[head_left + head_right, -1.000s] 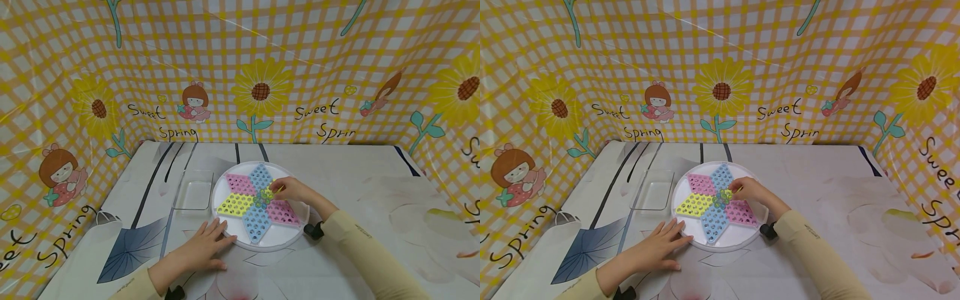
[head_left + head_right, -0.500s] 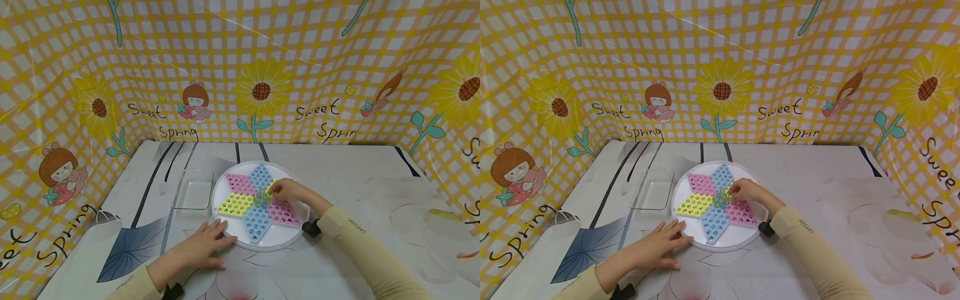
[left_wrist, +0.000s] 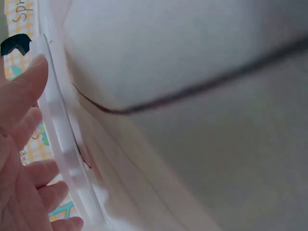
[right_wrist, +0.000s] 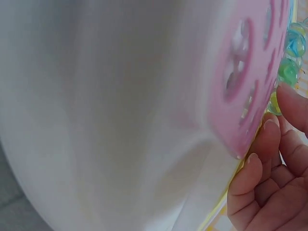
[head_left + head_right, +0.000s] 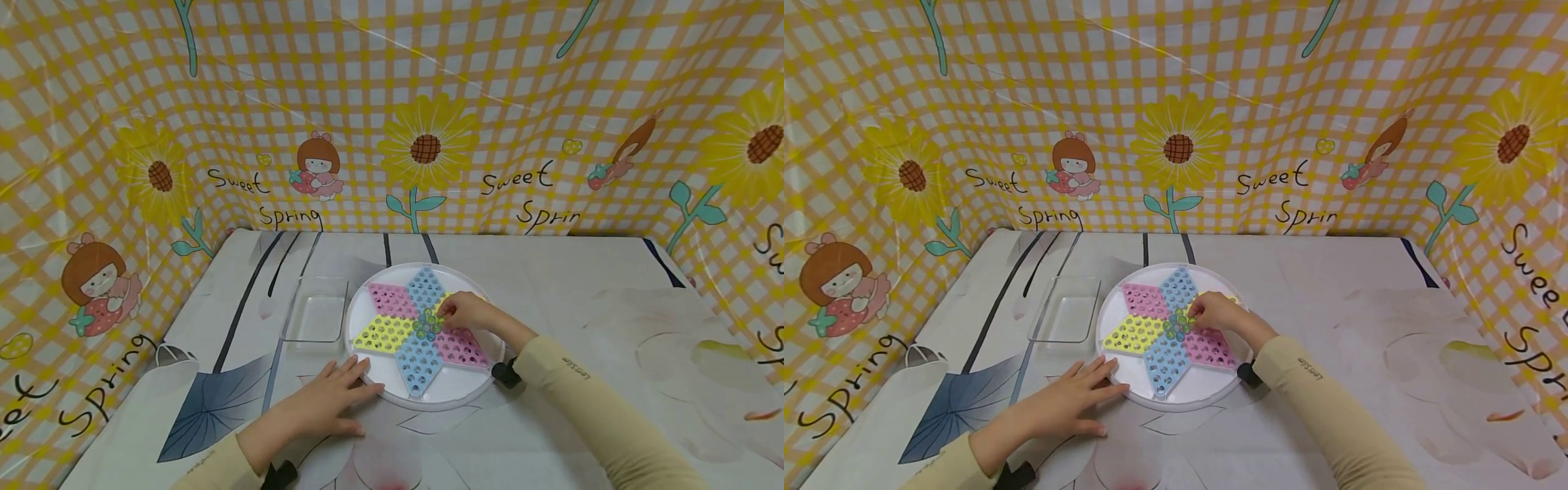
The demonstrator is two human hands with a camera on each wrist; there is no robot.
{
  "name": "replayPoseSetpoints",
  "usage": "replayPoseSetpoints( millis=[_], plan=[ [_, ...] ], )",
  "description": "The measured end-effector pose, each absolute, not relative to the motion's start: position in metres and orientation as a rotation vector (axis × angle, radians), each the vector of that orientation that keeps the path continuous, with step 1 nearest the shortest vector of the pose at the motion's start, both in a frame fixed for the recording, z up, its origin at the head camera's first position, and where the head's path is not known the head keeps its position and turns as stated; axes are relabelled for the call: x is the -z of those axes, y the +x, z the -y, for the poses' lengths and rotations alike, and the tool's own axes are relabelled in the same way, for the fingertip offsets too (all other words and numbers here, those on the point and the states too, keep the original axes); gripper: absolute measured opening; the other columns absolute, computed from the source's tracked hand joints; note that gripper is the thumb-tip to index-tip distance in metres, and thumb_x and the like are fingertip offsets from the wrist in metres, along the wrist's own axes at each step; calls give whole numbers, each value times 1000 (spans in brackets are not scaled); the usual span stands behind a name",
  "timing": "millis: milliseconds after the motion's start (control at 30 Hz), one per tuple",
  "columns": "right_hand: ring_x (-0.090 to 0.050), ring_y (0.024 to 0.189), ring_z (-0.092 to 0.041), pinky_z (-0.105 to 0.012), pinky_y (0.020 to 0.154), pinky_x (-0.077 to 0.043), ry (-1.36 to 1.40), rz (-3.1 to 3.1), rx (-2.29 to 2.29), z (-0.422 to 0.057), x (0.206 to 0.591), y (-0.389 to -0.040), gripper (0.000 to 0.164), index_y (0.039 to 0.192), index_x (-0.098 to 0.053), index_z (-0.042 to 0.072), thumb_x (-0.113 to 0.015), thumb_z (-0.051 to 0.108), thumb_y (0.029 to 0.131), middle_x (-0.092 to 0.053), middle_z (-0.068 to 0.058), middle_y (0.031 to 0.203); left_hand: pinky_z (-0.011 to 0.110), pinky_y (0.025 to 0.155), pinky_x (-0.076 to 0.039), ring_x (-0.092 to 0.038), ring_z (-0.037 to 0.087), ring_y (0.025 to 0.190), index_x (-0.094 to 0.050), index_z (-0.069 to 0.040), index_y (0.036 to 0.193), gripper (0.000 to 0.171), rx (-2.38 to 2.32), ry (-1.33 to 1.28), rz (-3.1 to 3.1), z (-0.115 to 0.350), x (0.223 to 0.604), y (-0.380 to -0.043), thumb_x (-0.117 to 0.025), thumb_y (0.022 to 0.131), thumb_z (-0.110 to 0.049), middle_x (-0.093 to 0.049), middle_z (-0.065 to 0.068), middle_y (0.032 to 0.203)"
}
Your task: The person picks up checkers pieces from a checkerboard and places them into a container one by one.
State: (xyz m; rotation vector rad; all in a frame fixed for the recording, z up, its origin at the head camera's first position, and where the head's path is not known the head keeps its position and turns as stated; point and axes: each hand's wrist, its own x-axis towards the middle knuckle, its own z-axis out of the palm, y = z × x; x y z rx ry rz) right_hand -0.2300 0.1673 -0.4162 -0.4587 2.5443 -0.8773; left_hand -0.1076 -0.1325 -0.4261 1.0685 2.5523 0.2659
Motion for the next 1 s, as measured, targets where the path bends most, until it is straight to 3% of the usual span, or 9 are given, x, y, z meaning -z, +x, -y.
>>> replayPoseSetpoints(
  millis=[1000],
  plan=[
    [-44,65,-12,-25,60,-37,-534,-2565,894,-171,419,-229,12,89,-62,-1,-65,3,78,-51,-2,70,56,106,-19,-11,31,139,-36,-33,140,65,-244,1111,-2563,137,429,-111,-60,82,-49,-19,10,151]
  ],
)
